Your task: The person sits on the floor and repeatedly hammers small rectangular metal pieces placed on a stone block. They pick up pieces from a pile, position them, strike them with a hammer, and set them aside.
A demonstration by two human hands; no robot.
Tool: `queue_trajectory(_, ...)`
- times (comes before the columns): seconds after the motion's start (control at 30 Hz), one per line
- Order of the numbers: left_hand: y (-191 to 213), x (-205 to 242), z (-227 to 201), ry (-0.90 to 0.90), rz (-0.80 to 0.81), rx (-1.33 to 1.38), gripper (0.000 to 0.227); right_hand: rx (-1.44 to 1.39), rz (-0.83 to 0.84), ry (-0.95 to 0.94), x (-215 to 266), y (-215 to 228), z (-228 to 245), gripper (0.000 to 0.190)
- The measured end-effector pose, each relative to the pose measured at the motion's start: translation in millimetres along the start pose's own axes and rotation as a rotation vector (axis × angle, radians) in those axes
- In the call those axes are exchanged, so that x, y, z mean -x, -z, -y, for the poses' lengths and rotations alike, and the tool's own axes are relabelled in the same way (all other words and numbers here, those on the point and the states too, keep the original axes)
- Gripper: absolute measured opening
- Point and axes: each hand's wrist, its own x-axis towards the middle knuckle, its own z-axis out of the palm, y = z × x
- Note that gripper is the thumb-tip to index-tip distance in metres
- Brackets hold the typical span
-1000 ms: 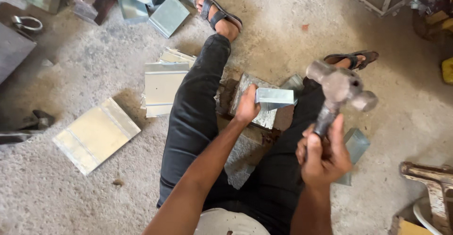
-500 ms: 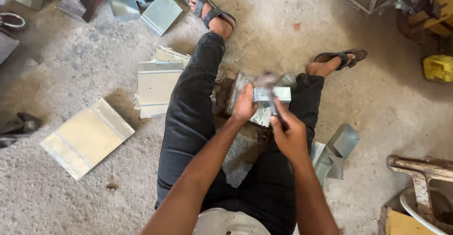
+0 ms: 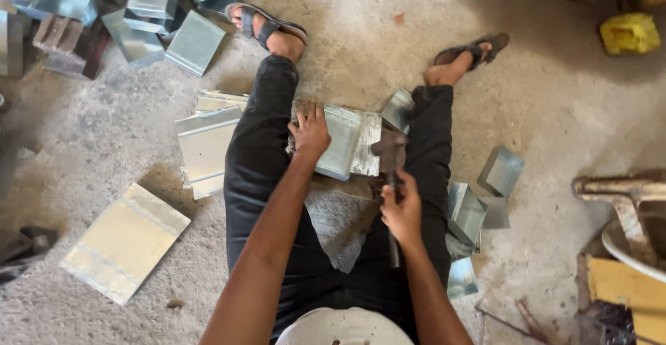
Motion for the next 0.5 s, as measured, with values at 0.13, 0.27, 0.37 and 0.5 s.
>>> queue_trajectory(0.13,7.5,-13.0,4.3,-0.065,0.049,-0.027,0.07,0.317,-0.016,0.178,-1.2,-5.3,-54.6,0.051)
queue_trajectory(0.27,12.4,-12.0,3.0,-0.029,0.134,-0.049,0.065,0.385,-0.02,0.266,-3.1,-2.3,-53.1,0.05)
queue_trajectory(0.37,18.6,8.2,-3.9,-0.105,-0.003,-0.162,0.065,0.154,0.032,-0.009,-9.7,-0.7,-29.7,0.047)
queue_trajectory(0.5,25.1,34.7,6.5,-0.117,-0.028,-0.217,0.057,0.096,-0.013,0.356,-6.6,7.3,5.3,0.045)
